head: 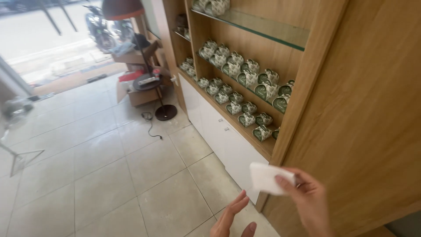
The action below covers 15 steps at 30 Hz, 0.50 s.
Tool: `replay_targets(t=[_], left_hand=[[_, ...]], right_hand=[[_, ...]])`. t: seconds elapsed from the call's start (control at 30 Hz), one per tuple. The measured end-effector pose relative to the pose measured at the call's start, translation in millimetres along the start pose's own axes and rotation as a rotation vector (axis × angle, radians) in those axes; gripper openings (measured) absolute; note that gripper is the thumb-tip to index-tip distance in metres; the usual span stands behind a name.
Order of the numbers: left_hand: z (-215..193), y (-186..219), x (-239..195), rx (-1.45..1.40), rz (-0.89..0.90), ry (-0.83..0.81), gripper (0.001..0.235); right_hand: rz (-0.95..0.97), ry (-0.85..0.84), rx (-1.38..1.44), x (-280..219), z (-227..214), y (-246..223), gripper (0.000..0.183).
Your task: Tidy and clean glass display shelves containing packaged candle gift boxes.
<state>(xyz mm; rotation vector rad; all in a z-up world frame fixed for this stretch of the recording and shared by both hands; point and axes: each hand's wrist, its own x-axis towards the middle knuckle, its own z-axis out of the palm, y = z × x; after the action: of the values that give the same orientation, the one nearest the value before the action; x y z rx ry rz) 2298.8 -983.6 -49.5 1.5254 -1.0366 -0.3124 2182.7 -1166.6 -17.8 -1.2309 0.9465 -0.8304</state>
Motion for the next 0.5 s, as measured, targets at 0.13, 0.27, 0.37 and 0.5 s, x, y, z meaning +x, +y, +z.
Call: replay_targets(t=[0.13, 0.27, 0.37, 0.5], left_hand=[[-25.4, -35.1, 67.9, -0.034, -0.064, -0.107, 0.039], [-53.9, -60.9, 163.4, -0.001, -0.085, -0.188, 0.036], [-67.3, -96.1, 234.2, 0.035, -0.030, -0.214, 0.033], [-73.3, -121.7, 336.8, -0.004, 0.102, -0.254, 0.030]], right_hand=[[-0.606, 0.206, -0.058, 72.6, 20.8, -9.4, 0.024], [-1.139, 0.434, -0.344, 135.8, 65.3, -75.0, 0.016], [-1.356, 0.665, -0.797, 181.9, 96.7, -132.7, 0.011], [-1.436, 0.759, -0.983, 270.0, 95.5, -170.3, 0.011]])
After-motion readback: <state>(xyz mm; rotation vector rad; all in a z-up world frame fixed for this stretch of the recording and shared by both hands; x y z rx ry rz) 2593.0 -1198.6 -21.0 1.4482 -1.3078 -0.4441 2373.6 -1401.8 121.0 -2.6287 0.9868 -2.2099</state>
